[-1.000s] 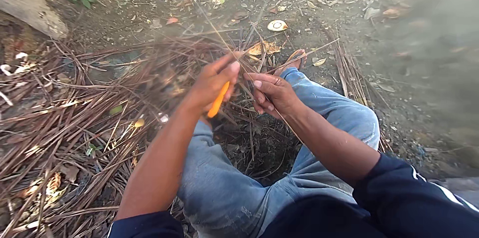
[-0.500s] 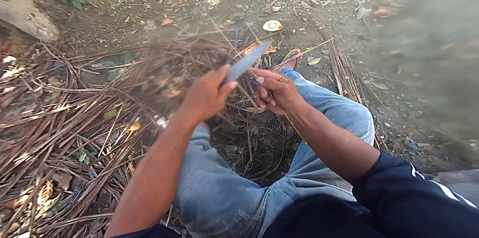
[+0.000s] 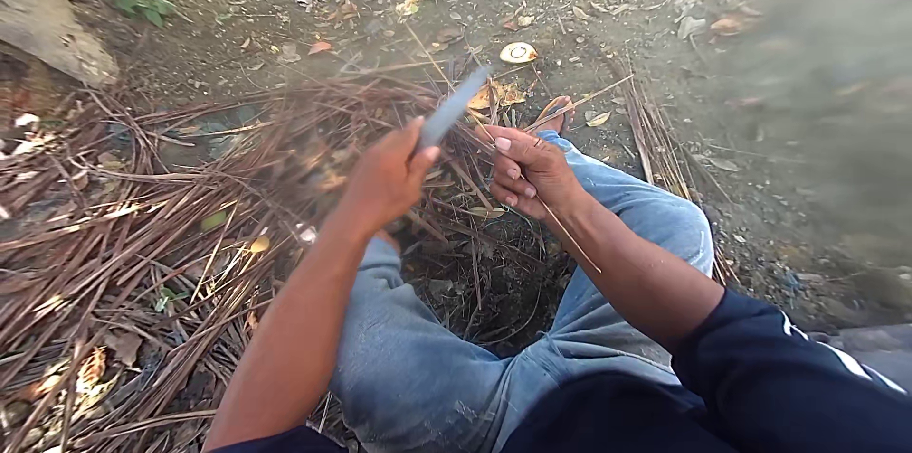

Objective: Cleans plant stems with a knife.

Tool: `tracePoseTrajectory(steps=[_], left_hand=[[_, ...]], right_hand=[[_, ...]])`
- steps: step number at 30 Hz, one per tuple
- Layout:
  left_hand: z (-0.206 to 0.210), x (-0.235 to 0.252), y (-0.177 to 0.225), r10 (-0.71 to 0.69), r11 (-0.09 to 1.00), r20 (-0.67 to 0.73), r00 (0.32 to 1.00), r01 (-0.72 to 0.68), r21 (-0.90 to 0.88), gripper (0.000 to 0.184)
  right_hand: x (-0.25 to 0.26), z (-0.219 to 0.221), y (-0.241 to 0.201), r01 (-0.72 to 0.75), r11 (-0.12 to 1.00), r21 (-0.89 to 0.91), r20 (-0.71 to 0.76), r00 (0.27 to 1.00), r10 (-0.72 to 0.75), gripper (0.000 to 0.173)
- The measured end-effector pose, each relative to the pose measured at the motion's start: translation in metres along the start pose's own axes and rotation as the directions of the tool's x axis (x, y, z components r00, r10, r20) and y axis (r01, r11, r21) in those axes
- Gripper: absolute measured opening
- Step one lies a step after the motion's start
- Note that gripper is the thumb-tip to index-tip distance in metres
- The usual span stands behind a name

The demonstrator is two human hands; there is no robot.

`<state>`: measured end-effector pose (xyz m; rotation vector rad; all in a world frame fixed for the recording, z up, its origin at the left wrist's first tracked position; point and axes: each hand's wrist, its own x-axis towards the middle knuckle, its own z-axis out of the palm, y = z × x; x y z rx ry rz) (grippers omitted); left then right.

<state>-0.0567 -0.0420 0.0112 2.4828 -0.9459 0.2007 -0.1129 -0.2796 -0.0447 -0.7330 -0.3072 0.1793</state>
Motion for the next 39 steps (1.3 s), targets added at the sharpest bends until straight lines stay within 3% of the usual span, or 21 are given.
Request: tracePoseTrajectory(steps=[3,5,8,10,12,14,16,18,20,22,23,25,27,31,35,37,39], left_hand=[[0.006,0.0,0.006,0.109,0.994,0.027,0.994,-0.11,0.027,0.055],[-0.004,0.005,-0.007,-0.012,0.999,-0.004,1.0,0.012,-0.032,0.052],[-0.01,0.008,-0.01,-0.159,0.978,-0.071,0.985,0.147,-0.148,0.048],[-0.011,0.006,0.008,-0.177,0.928,0.002,0.984,0.167,-0.332,0.049],[-0.009,0.007,0.022,-0.108,0.759,0.154,0.982,0.181,-0.625,0.051],[-0.004,0.011,0.027,-0.051,0.533,0.251,0.967,0.239,-0.812,0.048],[-0.005,0.014,0.025,-0.078,0.402,0.246,0.966,0.256,-0.879,0.045],[-0.011,0.016,0.016,-0.144,0.345,0.184,0.972,0.223,-0.911,0.044],[-0.015,0.017,0.008,-0.205,0.431,0.123,0.971,0.202,-0.88,0.044],[-0.011,0.014,0.009,-0.225,0.74,0.055,0.973,0.207,-0.64,0.045],[-0.006,0.011,0.012,-0.169,0.875,0.043,0.985,0.17,-0.453,0.045],[0.008,0.006,0.014,0.026,0.984,0.102,0.994,-0.008,-0.177,0.049],[0.014,0.004,0.012,0.104,0.994,0.11,0.988,-0.1,-0.048,0.052],[0.004,0.005,-0.006,-0.054,0.999,0.024,0.998,0.054,0.009,0.054],[0.009,0.001,0.011,0.062,0.994,0.036,0.997,-0.065,0.092,0.054],[0.002,0.007,0.0,-0.011,0.999,0.008,1.0,0.011,0.051,0.054],[-0.003,0.01,-0.01,-0.126,0.992,-0.025,0.992,0.125,-0.031,0.053]], right_hand=[[0.0,-0.005,0.004,0.013,1.0,-0.005,0.027,1.0,-0.013,0.019],[-0.001,-0.007,0.004,0.015,1.0,-0.025,0.017,1.0,-0.015,0.034],[-0.001,-0.007,0.001,0.006,0.997,-0.073,0.011,1.0,-0.006,0.037],[0.0,-0.009,0.007,0.016,0.995,-0.1,0.023,1.0,-0.014,0.036],[0.001,-0.004,0.013,0.03,0.989,-0.146,0.018,0.999,-0.028,0.033],[0.003,0.006,0.015,0.027,0.981,-0.191,0.0,1.0,-0.027,0.028],[0.003,0.011,0.013,-0.007,0.981,-0.195,-0.014,1.0,0.005,0.026],[-0.003,0.008,0.013,-0.047,0.978,-0.204,0.003,0.999,0.049,0.03],[-0.008,0.003,0.015,-0.063,0.976,-0.21,0.007,0.998,0.066,0.032],[-0.008,0.003,0.016,-0.055,0.976,-0.21,-0.031,0.998,0.05,0.033],[-0.006,0.004,0.016,-0.046,0.977,-0.208,-0.064,0.997,0.034,0.032],[0.001,0.004,0.014,-0.017,0.98,-0.2,-0.119,0.993,-0.007,0.025],[0.005,0.004,0.009,0.009,0.976,-0.217,-0.132,0.991,-0.039,0.024],[-0.004,-0.003,0.011,0.01,0.958,-0.288,-0.122,0.991,-0.047,0.035],[-0.004,-0.003,0.013,0.062,0.955,-0.29,-0.099,0.991,-0.094,0.021],[-0.006,-0.002,0.011,0.063,0.959,-0.278,-0.098,0.991,-0.093,0.033],[-0.005,0.002,0.007,0.068,0.97,-0.234,-0.126,0.987,-0.1,0.034]])
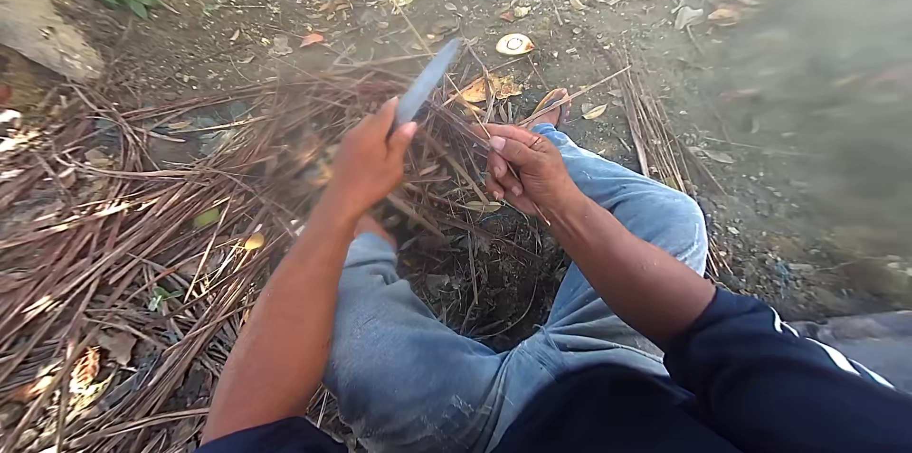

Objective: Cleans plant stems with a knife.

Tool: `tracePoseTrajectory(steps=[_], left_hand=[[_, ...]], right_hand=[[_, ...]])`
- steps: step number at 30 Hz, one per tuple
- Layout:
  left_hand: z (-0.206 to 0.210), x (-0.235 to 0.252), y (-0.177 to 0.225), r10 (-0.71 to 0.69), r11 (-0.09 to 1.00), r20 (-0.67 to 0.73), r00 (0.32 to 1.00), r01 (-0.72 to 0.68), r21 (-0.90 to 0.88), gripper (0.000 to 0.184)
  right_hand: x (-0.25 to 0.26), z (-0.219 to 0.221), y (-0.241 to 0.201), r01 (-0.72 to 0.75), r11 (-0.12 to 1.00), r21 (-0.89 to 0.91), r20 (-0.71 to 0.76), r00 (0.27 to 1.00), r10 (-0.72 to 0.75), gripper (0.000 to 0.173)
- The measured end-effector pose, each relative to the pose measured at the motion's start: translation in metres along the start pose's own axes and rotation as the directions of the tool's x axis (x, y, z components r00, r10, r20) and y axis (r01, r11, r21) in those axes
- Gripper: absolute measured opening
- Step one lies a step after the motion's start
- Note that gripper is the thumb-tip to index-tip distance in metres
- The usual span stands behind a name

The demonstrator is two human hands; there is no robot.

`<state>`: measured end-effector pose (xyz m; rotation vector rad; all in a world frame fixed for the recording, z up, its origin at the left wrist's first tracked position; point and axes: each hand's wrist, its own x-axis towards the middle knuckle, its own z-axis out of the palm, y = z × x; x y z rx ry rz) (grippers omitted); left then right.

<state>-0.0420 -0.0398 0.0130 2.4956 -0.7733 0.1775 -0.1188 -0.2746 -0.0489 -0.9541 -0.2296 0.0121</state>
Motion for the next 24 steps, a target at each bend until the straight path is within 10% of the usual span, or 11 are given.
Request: tracePoseTrajectory(steps=[8,12,18,24], left_hand=[[-0.007,-0.007,0.023,-0.314,0.686,0.156,0.937,0.337,-0.645,0.047],[-0.007,-0.01,0.028,-0.282,0.677,0.238,0.929,0.369,-0.637,0.047],[-0.001,-0.011,0.041,-0.208,0.647,0.405,0.891,0.435,-0.626,0.048],[-0.003,-0.01,0.049,-0.195,0.775,0.364,0.911,0.37,-0.513,0.047]], right_hand=[[0.013,0.001,-0.01,0.17,0.985,0.001,-0.005,0.985,-0.17,0.016],[0.018,-0.008,-0.012,0.387,0.818,-0.425,0.155,0.922,-0.356,0.011],[0.027,-0.006,-0.016,0.466,0.876,-0.129,-0.011,0.882,-0.471,0.009],[0.031,-0.014,-0.028,0.493,0.807,-0.325,0.079,0.864,-0.497,0.008]])
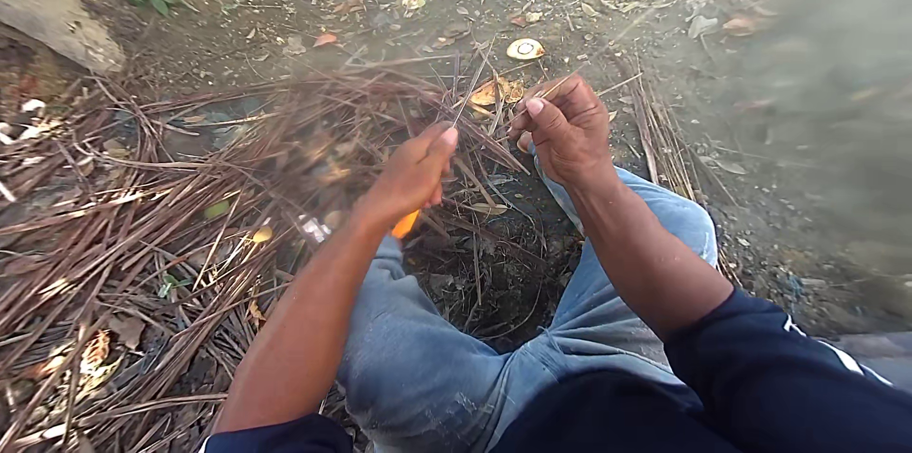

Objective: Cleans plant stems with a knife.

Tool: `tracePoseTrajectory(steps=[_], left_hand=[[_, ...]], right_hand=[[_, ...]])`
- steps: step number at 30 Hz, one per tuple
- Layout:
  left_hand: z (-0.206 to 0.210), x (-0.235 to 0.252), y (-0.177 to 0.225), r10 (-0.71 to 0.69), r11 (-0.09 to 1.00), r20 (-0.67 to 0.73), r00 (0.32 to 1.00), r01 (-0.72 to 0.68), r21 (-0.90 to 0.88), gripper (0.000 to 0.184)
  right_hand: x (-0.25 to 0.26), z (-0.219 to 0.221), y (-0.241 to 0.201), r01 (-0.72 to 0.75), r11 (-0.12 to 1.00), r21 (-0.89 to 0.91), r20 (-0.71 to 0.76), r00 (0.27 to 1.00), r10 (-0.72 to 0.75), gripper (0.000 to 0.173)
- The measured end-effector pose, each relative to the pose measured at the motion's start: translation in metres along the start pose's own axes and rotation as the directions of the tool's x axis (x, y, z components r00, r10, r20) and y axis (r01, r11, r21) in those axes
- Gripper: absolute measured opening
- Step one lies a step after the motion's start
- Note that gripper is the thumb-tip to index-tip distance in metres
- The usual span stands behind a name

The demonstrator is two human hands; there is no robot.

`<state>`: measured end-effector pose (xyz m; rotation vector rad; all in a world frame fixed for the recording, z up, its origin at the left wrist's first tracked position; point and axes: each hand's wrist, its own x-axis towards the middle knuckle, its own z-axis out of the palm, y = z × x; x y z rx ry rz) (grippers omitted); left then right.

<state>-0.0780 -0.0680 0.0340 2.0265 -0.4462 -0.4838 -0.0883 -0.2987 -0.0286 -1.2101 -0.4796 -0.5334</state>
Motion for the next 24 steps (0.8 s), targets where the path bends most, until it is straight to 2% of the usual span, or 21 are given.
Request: tracePoseTrajectory(steps=[2,4,6,8,11,15,18,24], left_hand=[[0.003,0.0,-0.001,0.084,0.983,-0.075,0.994,-0.07,0.168,0.045],[0.011,-0.002,-0.003,0.222,0.919,-0.159,0.962,-0.152,0.363,0.038],[0.017,-0.002,-0.004,0.305,0.846,-0.153,0.94,-0.193,0.496,0.038],[0.022,-0.004,-0.003,0.316,0.813,-0.096,0.944,-0.218,0.539,0.039],[0.021,-0.002,-0.006,0.378,0.779,-0.066,0.924,-0.278,0.562,0.039],[0.021,0.0,-0.004,0.33,0.761,-0.096,0.939,-0.204,0.616,0.042],[0.024,-0.003,-0.003,0.357,0.709,-0.099,0.929,-0.201,0.676,0.046],[0.009,0.005,-0.01,0.344,0.739,-0.115,0.932,-0.193,0.646,0.046]], right_hand=[[-0.002,-0.001,0.001,0.005,1.0,-0.025,0.009,1.0,-0.005,0.011],[-0.003,0.0,0.003,0.029,0.998,-0.059,0.008,1.0,-0.028,0.011],[-0.006,0.003,0.002,0.056,0.987,-0.148,0.005,0.998,-0.056,0.009],[-0.009,0.008,-0.003,0.07,0.966,-0.249,-0.004,0.997,-0.073,0.008],[-0.011,0.01,-0.006,0.104,0.952,-0.287,0.002,0.994,-0.108,0.008],[-0.011,0.008,-0.004,0.136,0.93,-0.341,0.033,0.991,-0.133,0.008],[-0.011,0.009,-0.003,0.204,0.885,-0.419,0.062,0.979,-0.196,0.007],[-0.013,0.01,-0.007,0.206,0.908,-0.366,0.062,0.979,-0.197,0.009]])
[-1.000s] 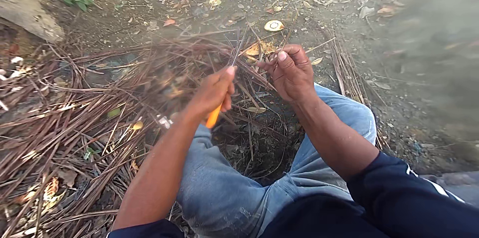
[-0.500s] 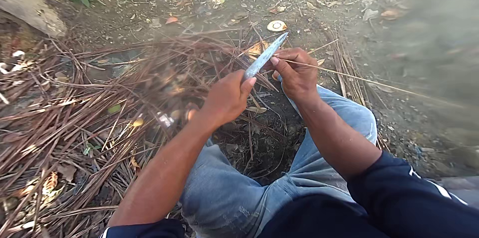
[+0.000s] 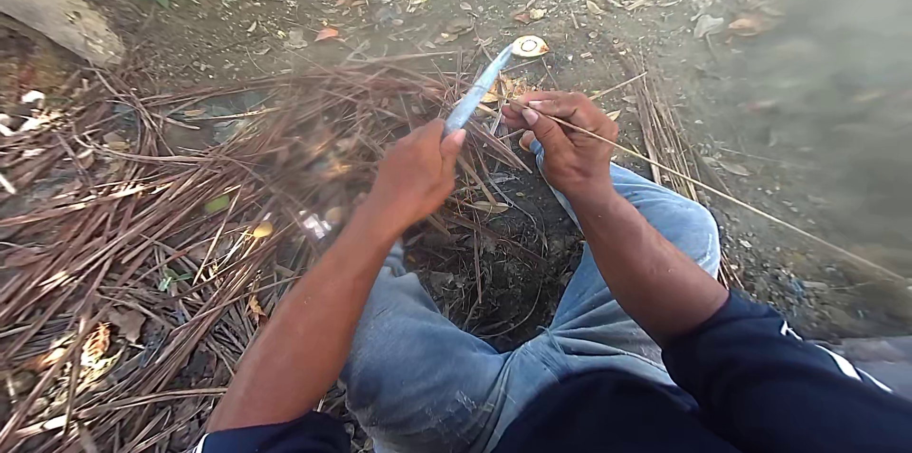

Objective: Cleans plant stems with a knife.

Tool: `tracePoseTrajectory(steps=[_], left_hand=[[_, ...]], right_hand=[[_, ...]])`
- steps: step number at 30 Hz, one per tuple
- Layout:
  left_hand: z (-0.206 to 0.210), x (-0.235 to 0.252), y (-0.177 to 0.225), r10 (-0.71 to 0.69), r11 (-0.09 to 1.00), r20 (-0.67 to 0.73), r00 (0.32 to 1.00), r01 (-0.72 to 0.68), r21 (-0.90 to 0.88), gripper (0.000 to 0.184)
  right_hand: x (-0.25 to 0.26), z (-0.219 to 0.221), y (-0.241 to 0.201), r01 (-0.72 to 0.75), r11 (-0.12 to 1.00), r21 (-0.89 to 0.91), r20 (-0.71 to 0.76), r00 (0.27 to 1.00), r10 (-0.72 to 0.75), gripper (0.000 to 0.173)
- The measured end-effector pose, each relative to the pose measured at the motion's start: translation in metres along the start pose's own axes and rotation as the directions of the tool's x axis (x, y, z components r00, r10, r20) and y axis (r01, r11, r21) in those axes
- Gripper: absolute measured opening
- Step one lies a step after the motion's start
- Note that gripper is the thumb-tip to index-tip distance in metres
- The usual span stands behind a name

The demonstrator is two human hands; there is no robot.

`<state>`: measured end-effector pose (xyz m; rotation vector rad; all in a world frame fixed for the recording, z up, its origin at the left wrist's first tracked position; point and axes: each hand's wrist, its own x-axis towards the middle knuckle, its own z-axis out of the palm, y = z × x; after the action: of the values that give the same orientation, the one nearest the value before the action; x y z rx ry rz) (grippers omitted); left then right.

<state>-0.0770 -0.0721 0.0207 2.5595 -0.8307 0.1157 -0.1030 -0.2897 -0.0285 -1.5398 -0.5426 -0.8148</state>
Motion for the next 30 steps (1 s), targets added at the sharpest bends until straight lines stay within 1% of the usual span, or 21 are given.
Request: tracePoseTrajectory(steps=[2,4,5,6,7,9,10,11,13,14,15,16,19,20,21,23,25,28,29,30], left_hand=[[-0.002,-0.002,0.004,0.009,1.0,-0.005,1.0,-0.009,-0.02,0.045],[-0.011,0.002,-0.005,-0.089,0.992,0.041,0.995,0.092,-0.083,0.046],[-0.014,0.004,-0.011,-0.151,0.983,0.054,0.987,0.155,-0.094,0.047],[-0.016,0.004,-0.013,-0.183,0.978,0.056,0.982,0.187,-0.092,0.047],[-0.015,0.003,-0.011,-0.168,0.982,0.043,0.985,0.171,-0.086,0.047],[-0.009,-0.001,-0.002,-0.051,0.996,0.007,0.999,0.051,-0.072,0.044],[-0.008,-0.001,0.0,-0.031,0.997,0.015,0.999,0.032,-0.072,0.044],[-0.01,0.001,-0.003,-0.055,0.995,0.028,0.998,0.058,-0.08,0.046],[-0.017,0.005,-0.013,-0.19,0.976,0.078,0.979,0.197,-0.091,0.049],[-0.018,0.005,-0.016,-0.226,0.969,0.083,0.971,0.233,-0.086,0.049],[-0.016,0.004,-0.013,-0.213,0.973,0.061,0.975,0.217,-0.08,0.048],[-0.012,0.002,-0.008,-0.164,0.984,0.032,0.986,0.165,-0.064,0.047],[0.005,-0.006,0.013,0.016,0.998,-0.036,0.999,-0.014,0.058,0.045],[0.01,-0.007,0.015,0.066,0.994,-0.055,0.996,-0.061,0.09,0.047],[0.011,-0.006,0.015,0.086,0.992,-0.072,0.994,-0.079,0.102,0.048],[0.007,-0.001,0.007,0.032,0.996,-0.078,0.996,-0.026,0.083,0.049],[0.004,0.001,0.005,-0.028,0.996,-0.075,0.997,0.034,0.079,0.048],[0.01,-0.004,0.018,0.048,0.995,-0.083,0.995,-0.04,0.096,0.047],[0.009,-0.004,0.018,0.05,0.996,-0.075,0.996,-0.044,0.078,0.047],[0.006,-0.001,0.013,0.024,0.998,-0.066,0.998,-0.02,0.055,0.047]], right_hand=[[0.0,0.001,0.0,0.018,1.0,-0.011,0.006,1.0,-0.018,0.008],[0.001,-0.002,-0.001,0.031,0.999,0.011,0.005,1.0,-0.031,0.008],[0.001,-0.004,-0.001,0.039,0.999,0.022,-0.001,0.999,-0.039,0.009],[0.002,-0.005,-0.002,0.047,0.999,0.023,-0.004,0.999,-0.047,0.008],[0.004,-0.005,-0.002,0.051,0.998,0.021,-0.004,0.999,-0.051,0.008],[0.004,-0.002,-0.002,0.028,1.0,0.009,-0.004,1.0,-0.027,0.007],[0.003,-0.002,-0.002,0.012,1.0,0.02,-0.002,1.0,-0.012,0.007],[0.003,-0.002,-0.003,0.003,0.999,0.033,-0.003,1.0,-0.003,0.007],[0.002,-0.005,-0.003,0.009,0.999,0.049,-0.006,1.0,-0.009,0.008],[0.002,-0.006,-0.002,0.023,0.999,0.048,-0.008,1.0,-0.023,0.008],[0.003,-0.006,-0.001,0.029,0.998,0.051,-0.012,1.0,-0.029,0.008],[0.004,-0.006,0.001,0.015,0.997,0.071,-0.026,1.0,-0.013,0.008],[0.004,0.001,0.002,-0.109,0.962,0.249,-0.095,0.986,0.136,0.009],[0.004,0.004,0.0,-0.144,0.942,0.305,-0.102,0.978,0.182,0.01],[0.003,0.005,-0.003,-0.175,0.927,0.331,-0.098,0.971,0.218,0.01],[0.002,0.004,-0.002,-0.168,0.915,0.367,-0.091,0.972,0.216,0.009],[0.001,0.003,-0.002,-0.15,0.922,0.357,-0.101,0.975,0.198,0.009],[0.001,0.006,-0.006,-0.158,0.927,0.341,-0.108,0.973,0.206,0.01],[0.001,0.006,-0.006,-0.153,0.923,0.352,-0.108,0.973,0.203,0.01],[0.001,0.005,-0.004,-0.141,0.919,0.369,-0.11,0.975,0.194,0.01]])
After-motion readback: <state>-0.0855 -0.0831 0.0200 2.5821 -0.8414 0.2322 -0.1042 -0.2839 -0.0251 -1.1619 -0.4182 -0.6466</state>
